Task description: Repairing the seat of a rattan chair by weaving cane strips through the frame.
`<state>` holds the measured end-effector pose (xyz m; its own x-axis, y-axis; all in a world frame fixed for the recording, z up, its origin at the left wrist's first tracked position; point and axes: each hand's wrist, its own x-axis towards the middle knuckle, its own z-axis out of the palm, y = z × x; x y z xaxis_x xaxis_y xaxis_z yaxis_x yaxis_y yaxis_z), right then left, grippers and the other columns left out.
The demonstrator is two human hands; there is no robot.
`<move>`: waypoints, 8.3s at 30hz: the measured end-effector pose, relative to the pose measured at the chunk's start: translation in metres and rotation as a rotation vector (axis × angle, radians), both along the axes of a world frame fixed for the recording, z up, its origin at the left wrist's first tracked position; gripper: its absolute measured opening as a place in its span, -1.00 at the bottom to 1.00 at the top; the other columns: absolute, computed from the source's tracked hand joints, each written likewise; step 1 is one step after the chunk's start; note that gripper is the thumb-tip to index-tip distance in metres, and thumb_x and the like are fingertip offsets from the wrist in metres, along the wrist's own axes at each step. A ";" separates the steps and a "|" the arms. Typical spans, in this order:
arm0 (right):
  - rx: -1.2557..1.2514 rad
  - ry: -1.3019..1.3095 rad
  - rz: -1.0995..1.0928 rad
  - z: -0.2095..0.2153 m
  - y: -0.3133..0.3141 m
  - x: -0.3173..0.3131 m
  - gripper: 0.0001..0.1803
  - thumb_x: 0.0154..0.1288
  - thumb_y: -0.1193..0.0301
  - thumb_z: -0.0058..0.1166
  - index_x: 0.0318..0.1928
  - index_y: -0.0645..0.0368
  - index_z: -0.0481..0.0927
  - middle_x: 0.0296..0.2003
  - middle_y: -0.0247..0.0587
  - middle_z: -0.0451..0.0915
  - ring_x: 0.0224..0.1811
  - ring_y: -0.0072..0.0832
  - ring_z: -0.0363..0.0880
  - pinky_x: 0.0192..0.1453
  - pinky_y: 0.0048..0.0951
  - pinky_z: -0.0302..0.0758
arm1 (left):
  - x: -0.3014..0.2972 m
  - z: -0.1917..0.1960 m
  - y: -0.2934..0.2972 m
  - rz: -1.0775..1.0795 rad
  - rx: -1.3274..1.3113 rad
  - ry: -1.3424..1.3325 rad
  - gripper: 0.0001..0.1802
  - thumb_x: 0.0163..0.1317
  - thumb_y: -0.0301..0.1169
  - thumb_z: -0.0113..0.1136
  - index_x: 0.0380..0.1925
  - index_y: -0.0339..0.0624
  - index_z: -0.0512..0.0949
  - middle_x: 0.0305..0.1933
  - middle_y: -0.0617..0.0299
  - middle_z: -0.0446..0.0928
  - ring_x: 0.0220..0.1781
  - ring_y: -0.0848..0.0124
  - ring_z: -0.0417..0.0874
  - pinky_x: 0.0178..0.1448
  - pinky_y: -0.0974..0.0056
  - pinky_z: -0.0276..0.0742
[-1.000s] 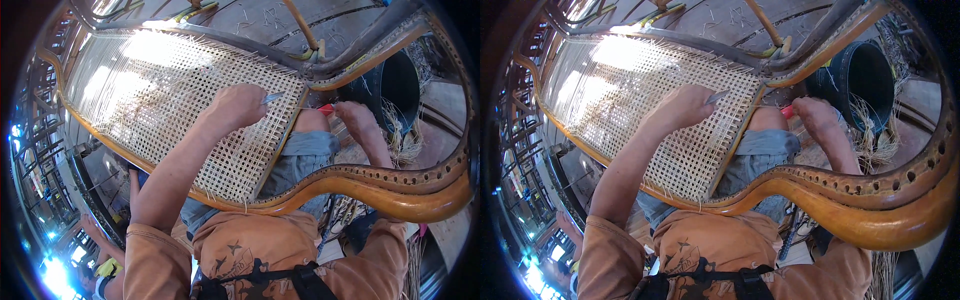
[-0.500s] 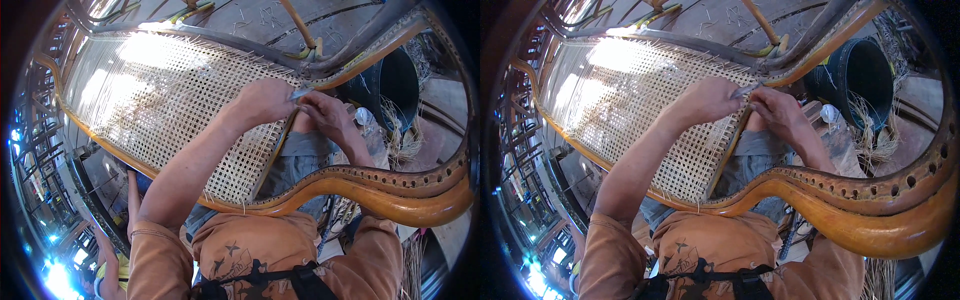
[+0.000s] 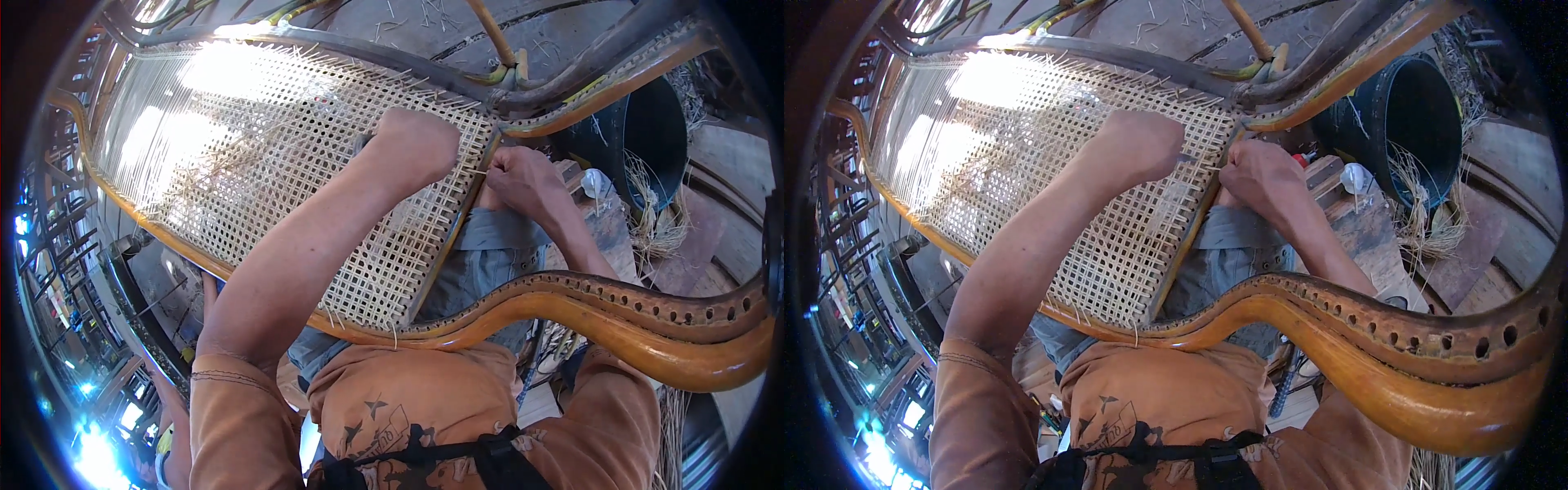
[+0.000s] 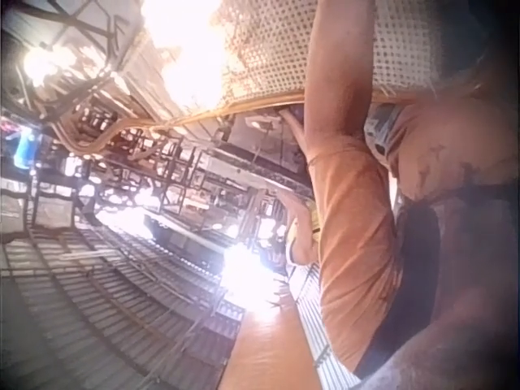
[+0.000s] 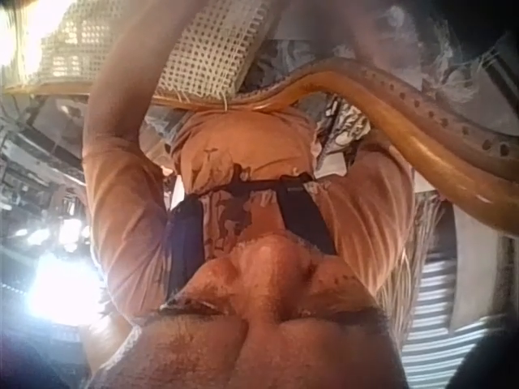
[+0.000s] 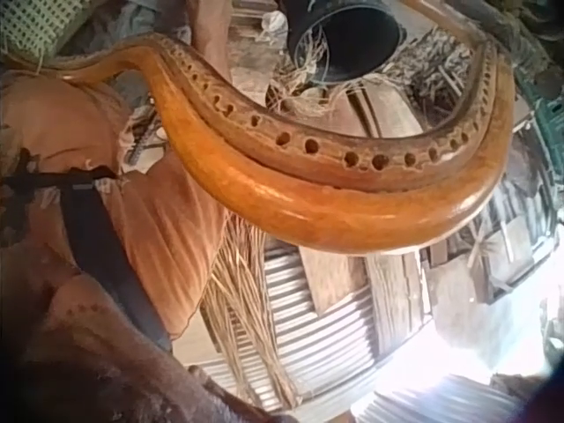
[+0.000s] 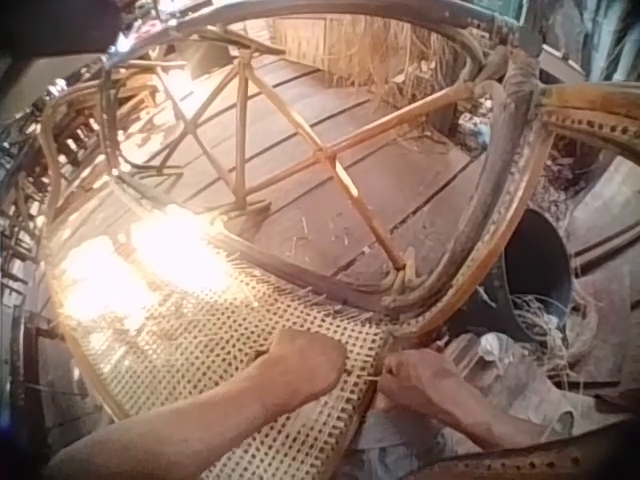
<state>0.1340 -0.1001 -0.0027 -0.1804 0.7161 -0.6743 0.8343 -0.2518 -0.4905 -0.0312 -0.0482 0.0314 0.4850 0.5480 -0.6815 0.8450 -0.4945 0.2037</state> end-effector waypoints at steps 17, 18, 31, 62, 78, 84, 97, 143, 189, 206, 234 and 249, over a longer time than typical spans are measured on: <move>0.187 -0.021 0.085 -0.021 -0.007 -0.008 -0.74 0.17 0.31 -0.10 -0.36 0.19 0.62 -0.42 -0.01 0.62 -0.25 -0.10 0.60 -0.14 -0.23 0.51 | -0.008 -0.027 -0.001 0.041 -0.095 -0.002 -0.76 0.02 -0.40 0.02 -0.35 -0.18 0.61 -0.25 0.03 0.61 -0.13 0.11 0.62 -0.08 0.06 0.51; 0.185 -0.022 0.086 -0.017 -0.007 -0.005 -0.74 0.17 0.31 -0.10 -0.36 0.19 0.62 -0.42 -0.01 0.62 -0.25 -0.10 0.60 -0.14 -0.23 0.51 | -0.003 -0.018 -0.003 0.042 -0.071 0.004 -0.77 0.03 -0.40 0.01 -0.35 -0.19 0.61 -0.25 0.02 0.60 -0.14 0.12 0.63 -0.08 0.05 0.51; 0.277 -0.052 0.108 -0.030 -0.010 -0.008 -0.77 0.17 0.32 -0.09 -0.38 0.16 0.59 -0.39 -0.02 0.60 -0.27 -0.03 0.57 -0.12 -0.14 0.48 | -0.005 -0.025 -0.007 -0.014 -0.001 -0.037 -0.71 0.18 -0.26 -0.02 -0.39 -0.21 0.62 -0.26 0.01 0.61 -0.16 0.11 0.63 -0.06 0.09 0.52; 0.061 0.102 -0.019 -0.018 -0.002 -0.029 -0.74 0.10 0.31 -0.09 -0.42 0.24 0.58 -0.47 0.19 0.53 -0.34 0.04 0.55 -0.18 -0.11 0.47 | -0.001 -0.009 -0.010 -0.216 0.051 0.054 -0.79 0.04 -0.44 0.01 -0.41 -0.15 0.64 -0.33 0.10 0.63 -0.27 0.18 0.67 -0.25 0.13 0.55; 0.652 0.058 0.451 -0.028 -0.008 -0.022 -0.75 0.16 0.49 -0.05 -0.13 0.16 0.52 -0.23 -0.15 0.54 -0.02 -0.16 0.44 0.03 -0.27 0.43 | -0.025 -0.005 -0.004 0.031 -0.019 0.067 -0.69 0.17 -0.23 -0.01 -0.34 -0.19 0.63 -0.27 0.06 0.62 -0.19 0.20 0.65 -0.11 0.12 0.54; 0.653 0.170 0.478 -0.035 -0.003 -0.009 -0.80 0.09 0.50 0.07 -0.21 0.16 0.54 -0.17 -0.15 0.51 -0.05 -0.20 0.44 0.02 -0.28 0.44 | -0.056 0.010 -0.007 0.235 -0.129 0.176 -0.62 0.22 -0.15 -0.03 -0.51 -0.21 0.59 -0.42 0.12 0.61 -0.36 0.28 0.63 -0.19 0.13 0.51; 0.720 0.240 0.603 -0.039 0.005 -0.017 -0.77 0.04 0.55 0.08 -0.21 0.17 0.50 -0.17 -0.16 0.49 -0.06 -0.20 0.44 0.02 -0.28 0.44 | -0.089 0.021 -0.029 0.413 -0.139 0.204 -0.66 0.20 -0.19 0.00 -0.43 -0.23 0.62 -0.40 0.05 0.61 -0.28 0.17 0.65 -0.12 0.10 0.51; 0.291 0.219 0.294 -0.036 0.012 0.019 -0.81 0.27 0.32 -0.05 -0.30 0.19 0.46 -0.35 -0.04 0.49 -0.22 -0.08 0.49 -0.13 -0.19 0.40 | -0.110 0.028 -0.060 0.469 0.193 0.173 -0.53 0.28 -0.03 -0.08 -0.52 -0.19 0.56 -0.54 0.08 0.56 -0.37 0.17 0.63 -0.20 0.09 0.50; -0.049 -0.269 0.268 -0.011 0.033 -0.032 -0.66 0.07 0.17 0.08 -0.27 0.18 0.63 -0.34 0.03 0.61 -0.23 -0.11 0.61 -0.14 -0.21 0.51 | -0.157 0.000 -0.045 0.887 -0.544 -0.359 -0.78 0.15 -0.33 0.11 -0.51 -0.27 0.51 -0.71 0.42 0.31 -0.70 0.64 0.28 -0.63 0.45 0.22; 0.047 -0.004 0.205 -0.012 0.027 0.085 -0.68 0.20 0.22 0.10 -0.49 0.26 0.61 -0.69 -0.21 0.36 -0.64 -0.50 0.30 -0.49 -0.38 0.30 | -0.105 -0.019 -0.026 0.756 -0.486 -0.139 -0.70 0.02 -0.31 0.00 -0.76 -0.27 0.44 -0.79 0.27 0.35 -0.76 0.50 0.35 -0.64 0.37 0.26; 0.078 -0.194 0.087 0.011 0.037 0.213 -0.68 0.14 0.25 0.10 -0.63 0.20 0.47 -0.74 -0.44 0.25 -0.65 -0.66 0.16 -0.54 -0.52 0.15 | -0.033 -0.019 -0.010 0.680 -0.483 -0.197 -0.75 -0.02 -0.32 0.09 -0.70 -0.29 0.52 -0.72 0.15 0.48 -0.72 0.44 0.47 -0.58 0.29 0.36; 0.699 0.314 0.207 0.006 -0.002 0.005 -0.78 0.22 0.43 -0.02 -0.14 0.23 0.55 -0.15 -0.14 0.56 -0.14 -0.22 0.52 -0.02 -0.30 0.45 | -0.083 0.004 -0.034 0.684 -0.299 -0.064 -0.74 0.04 -0.34 0.00 -0.59 -0.33 0.53 -0.66 0.10 0.49 -0.63 0.37 0.49 -0.41 0.22 0.46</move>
